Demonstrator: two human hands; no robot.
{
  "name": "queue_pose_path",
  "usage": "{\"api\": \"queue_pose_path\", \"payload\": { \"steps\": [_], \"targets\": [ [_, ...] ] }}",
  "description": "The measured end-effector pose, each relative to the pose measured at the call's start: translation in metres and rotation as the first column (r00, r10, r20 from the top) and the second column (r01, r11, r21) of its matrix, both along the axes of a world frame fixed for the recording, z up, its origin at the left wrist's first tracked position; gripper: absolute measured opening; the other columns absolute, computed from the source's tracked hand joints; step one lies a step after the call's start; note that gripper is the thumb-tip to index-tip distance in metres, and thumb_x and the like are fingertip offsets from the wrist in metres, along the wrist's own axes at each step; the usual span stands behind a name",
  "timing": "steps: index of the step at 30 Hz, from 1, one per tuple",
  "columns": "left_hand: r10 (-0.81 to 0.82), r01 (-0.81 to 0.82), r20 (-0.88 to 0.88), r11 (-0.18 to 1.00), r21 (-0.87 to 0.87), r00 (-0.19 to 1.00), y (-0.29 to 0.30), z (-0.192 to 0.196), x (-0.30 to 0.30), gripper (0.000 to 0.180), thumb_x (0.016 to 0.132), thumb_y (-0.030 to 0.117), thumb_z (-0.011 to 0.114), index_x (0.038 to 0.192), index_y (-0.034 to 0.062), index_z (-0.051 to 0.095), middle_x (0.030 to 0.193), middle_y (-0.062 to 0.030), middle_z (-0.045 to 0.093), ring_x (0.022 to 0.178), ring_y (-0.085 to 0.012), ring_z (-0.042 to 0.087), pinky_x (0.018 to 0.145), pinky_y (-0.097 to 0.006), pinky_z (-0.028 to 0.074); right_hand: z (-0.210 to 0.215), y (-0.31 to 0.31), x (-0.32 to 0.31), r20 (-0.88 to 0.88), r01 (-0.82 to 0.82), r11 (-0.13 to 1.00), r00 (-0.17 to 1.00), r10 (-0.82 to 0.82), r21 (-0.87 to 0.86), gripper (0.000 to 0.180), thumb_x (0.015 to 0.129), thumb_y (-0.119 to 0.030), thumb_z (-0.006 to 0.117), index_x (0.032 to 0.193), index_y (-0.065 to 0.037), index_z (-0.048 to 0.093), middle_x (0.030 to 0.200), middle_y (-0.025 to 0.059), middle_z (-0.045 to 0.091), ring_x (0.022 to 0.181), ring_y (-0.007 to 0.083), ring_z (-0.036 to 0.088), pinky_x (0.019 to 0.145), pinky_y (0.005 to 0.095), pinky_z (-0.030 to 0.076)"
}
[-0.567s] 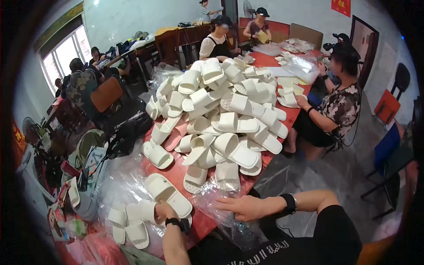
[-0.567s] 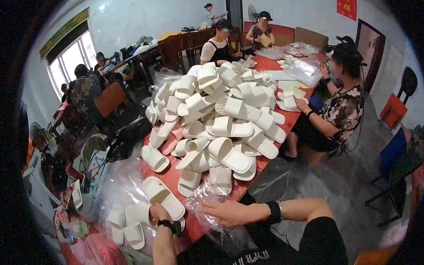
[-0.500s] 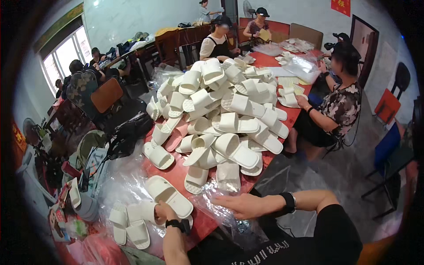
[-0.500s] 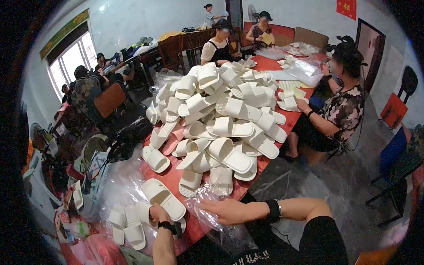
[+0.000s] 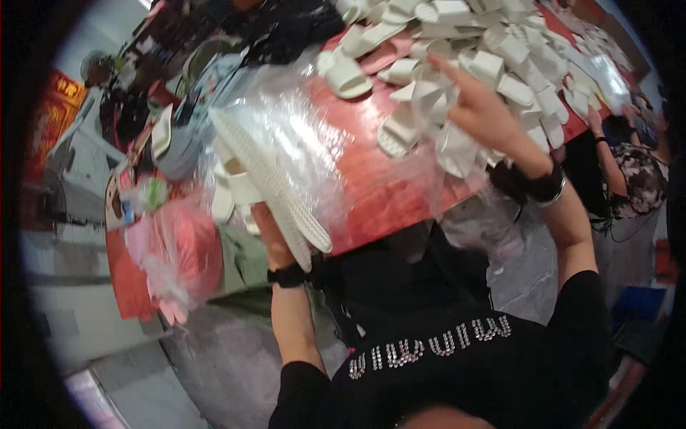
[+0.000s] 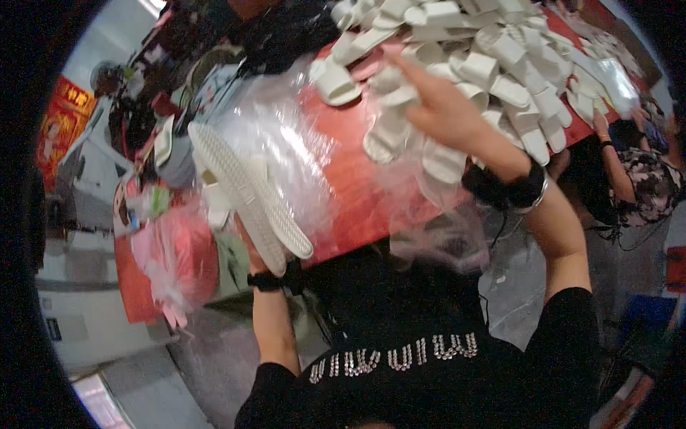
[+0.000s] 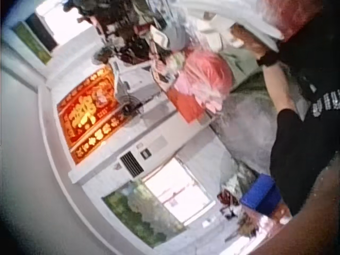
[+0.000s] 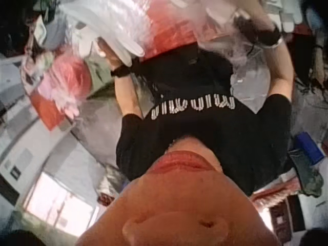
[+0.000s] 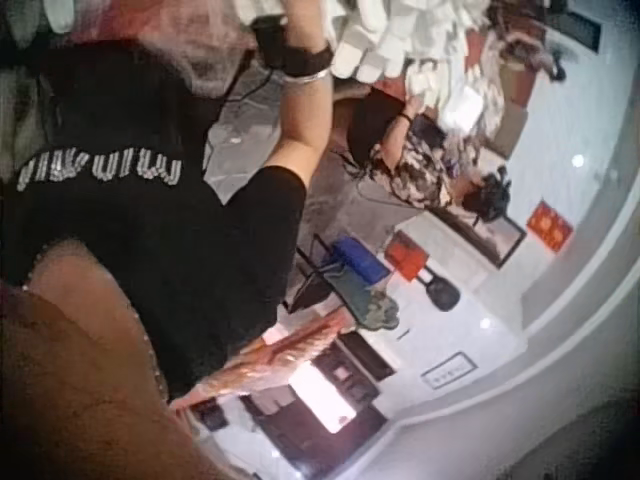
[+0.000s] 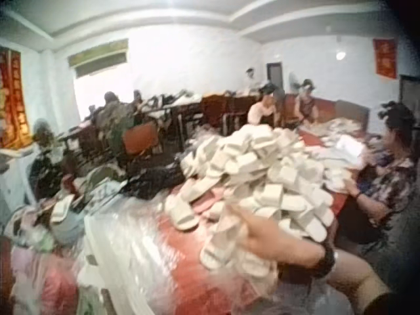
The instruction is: Sort pairs of white slippers and place them into plastic bags for packaging.
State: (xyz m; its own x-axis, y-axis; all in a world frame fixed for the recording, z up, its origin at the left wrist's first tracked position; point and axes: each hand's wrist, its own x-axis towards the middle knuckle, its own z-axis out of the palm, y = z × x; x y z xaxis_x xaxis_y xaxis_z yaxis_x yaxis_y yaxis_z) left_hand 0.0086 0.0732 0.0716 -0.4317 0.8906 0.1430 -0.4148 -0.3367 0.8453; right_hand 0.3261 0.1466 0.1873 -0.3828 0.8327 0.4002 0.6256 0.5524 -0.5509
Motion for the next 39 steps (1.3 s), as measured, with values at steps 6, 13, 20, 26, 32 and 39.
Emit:
{"api": "queue_pose_path", "payload": {
  "steps": [6, 13, 20, 26, 32, 39],
  "targets": [
    [0.005, -0.073, -0.457, 0.989, -0.132, 0.889, 0.008, -0.078, -0.049, 0.024, 0.085, 0.015, 0.051, 0.103, -0.0008, 0.057, 0.100, -0.0070, 0.057, 0.086, -0.0161, 0.055, 0.077, -0.029, 0.044, 0.051, 0.013, -0.047, -0.046, 0.076, 0.980, 0.997, -0.069, 0.182, 0.070, 0.070, 0.004, 0.046, 0.136, -0.008, 0.026, 0.111, 0.0124, 0.051, 0.056, 0.0129, 0.040, 0.054, 0.0253, 0.040],
    [-0.245, -0.198, -0.908, 0.925, -0.324, 0.341, -0.001, -0.149, -0.032, 0.048, 0.068, 0.027, 0.059, 0.108, -0.0002, 0.056, 0.112, -0.0217, 0.051, 0.112, -0.0363, 0.038, 0.094, -0.044, 0.028, 0.039, 0.039, -0.087, -0.124, 0.055, 0.902, 0.992, -0.002, 0.427, 0.068, 0.071, 0.007, 0.043, 0.135, -0.001, 0.023, 0.105, 0.0172, 0.052, 0.063, 0.0157, 0.045, 0.059, 0.0252, 0.040],
    [-0.295, -0.490, -0.943, 0.806, -0.333, 0.154, 0.018, -0.143, -0.016, 0.036, 0.067, 0.019, 0.058, 0.092, -0.0066, 0.059, 0.107, -0.0233, 0.053, 0.112, -0.0376, 0.037, 0.092, -0.048, 0.028, -0.022, 0.059, -0.118, 0.161, -0.254, 0.961, 0.959, 0.235, 0.108, 0.064, 0.070, 0.001, 0.048, 0.132, -0.003, 0.030, 0.114, 0.0225, 0.051, 0.096, 0.0269, 0.053, 0.080, 0.0358, 0.041],
    [0.111, -0.178, -0.430, 0.977, -0.118, 0.896, 0.002, -0.119, -0.056, 0.032, 0.081, 0.021, 0.055, 0.101, -0.0034, 0.053, 0.099, -0.0114, 0.059, 0.088, -0.0189, 0.056, 0.074, -0.029, 0.046, -0.028, 0.061, -0.096, 0.297, -0.225, 0.949, 0.912, 0.285, -0.219, 0.059, 0.071, 0.001, 0.046, 0.129, -0.004, 0.033, 0.111, 0.0209, 0.052, 0.085, 0.0267, 0.057, 0.072, 0.0343, 0.046],
    [-0.241, 0.233, 0.194, 0.970, 0.066, 0.951, -0.066, -0.026, -0.059, 0.036, 0.088, 0.016, 0.046, 0.118, -0.0010, 0.042, 0.109, -0.0102, 0.054, 0.095, -0.0192, 0.055, 0.083, -0.031, 0.046, -0.037, 0.052, -0.105, 0.270, -0.220, 0.830, 0.877, 0.399, -0.512, 0.059, 0.073, 0.000, 0.047, 0.130, -0.006, 0.032, 0.100, 0.0188, 0.055, 0.077, 0.0199, 0.057, 0.060, 0.0309, 0.048],
    [-0.444, 0.442, -0.005, 0.893, -0.079, 0.896, -0.109, -0.026, 0.005, 0.035, 0.087, 0.019, 0.047, 0.115, -0.0010, 0.045, 0.103, -0.0098, 0.057, 0.091, -0.0177, 0.058, 0.079, -0.031, 0.049, -0.013, 0.039, -0.112, 0.130, -0.276, 0.609, 0.834, 0.536, -0.744, 0.066, 0.070, 0.002, 0.049, 0.133, -0.009, 0.031, 0.116, 0.0121, 0.051, 0.092, 0.0180, 0.055, 0.071, 0.0297, 0.049]
  ]
}}
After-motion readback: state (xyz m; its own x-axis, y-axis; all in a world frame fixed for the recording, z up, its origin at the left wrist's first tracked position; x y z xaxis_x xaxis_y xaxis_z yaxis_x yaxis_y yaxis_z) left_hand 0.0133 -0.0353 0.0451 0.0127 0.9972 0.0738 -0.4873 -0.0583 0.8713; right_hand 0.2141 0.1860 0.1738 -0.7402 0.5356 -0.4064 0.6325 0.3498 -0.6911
